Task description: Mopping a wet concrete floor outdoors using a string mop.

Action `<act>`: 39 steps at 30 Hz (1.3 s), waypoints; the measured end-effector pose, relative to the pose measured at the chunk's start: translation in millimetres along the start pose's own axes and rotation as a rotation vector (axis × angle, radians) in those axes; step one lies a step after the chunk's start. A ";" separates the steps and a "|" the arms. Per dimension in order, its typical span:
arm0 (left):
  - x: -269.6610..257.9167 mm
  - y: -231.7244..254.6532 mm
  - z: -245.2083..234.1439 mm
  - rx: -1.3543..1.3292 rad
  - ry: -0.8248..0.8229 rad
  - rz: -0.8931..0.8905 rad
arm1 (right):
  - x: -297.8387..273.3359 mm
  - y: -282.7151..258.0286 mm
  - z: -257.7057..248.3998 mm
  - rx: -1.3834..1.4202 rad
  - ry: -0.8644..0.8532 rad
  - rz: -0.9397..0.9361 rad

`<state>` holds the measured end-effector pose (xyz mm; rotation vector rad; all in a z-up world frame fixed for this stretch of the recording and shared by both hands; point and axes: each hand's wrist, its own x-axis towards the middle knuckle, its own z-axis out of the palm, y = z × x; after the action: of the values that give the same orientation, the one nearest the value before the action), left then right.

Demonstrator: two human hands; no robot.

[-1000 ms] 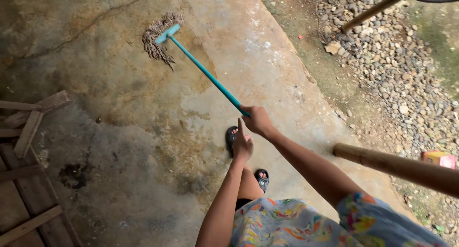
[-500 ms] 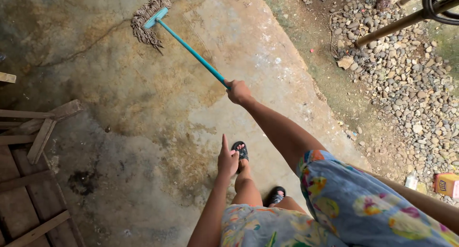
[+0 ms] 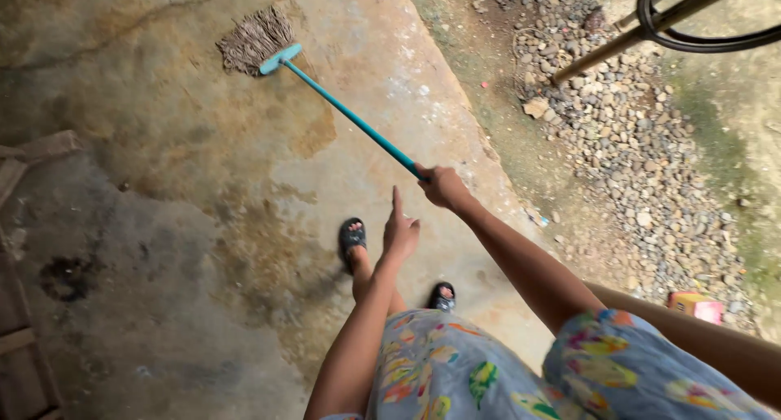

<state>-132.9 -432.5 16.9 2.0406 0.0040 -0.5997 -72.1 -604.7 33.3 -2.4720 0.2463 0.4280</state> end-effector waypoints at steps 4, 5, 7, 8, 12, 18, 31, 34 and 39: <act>-47.6 26.2 77.9 -0.018 -0.075 -0.030 | -124.4 64.0 -18.5 0.009 0.017 -0.011; -52.7 18.1 103.9 -0.018 -0.062 0.066 | -156.8 75.9 -26.6 0.006 0.003 0.032; -71.4 5.3 146.7 -0.019 -0.051 0.163 | -220.0 97.6 -38.4 0.002 -0.011 0.078; -83.1 3.0 165.2 0.009 -0.076 0.229 | -249.4 109.2 -44.9 0.008 -0.039 0.049; -144.8 41.7 172.0 0.100 -0.306 0.177 | -339.6 111.0 -92.7 0.067 -0.234 0.012; -150.5 42.0 147.4 0.024 -0.326 0.180 | -349.8 67.5 -88.6 0.493 -0.225 0.449; -63.3 -28.4 38.0 -0.057 0.103 0.022 | -140.5 -20.6 -1.9 0.583 -0.028 0.236; -55.6 -53.6 -6.6 -0.086 0.084 0.002 | -61.8 -63.3 1.5 0.648 -0.025 0.173; -44.0 -105.3 -63.1 -0.211 0.108 -0.179 | 82.5 -116.0 17.9 0.724 0.006 0.243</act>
<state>-171.1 -315.0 -24.9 1.8755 0.3046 -0.5736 31.9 -507.8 52.7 -1.7388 0.5923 0.3504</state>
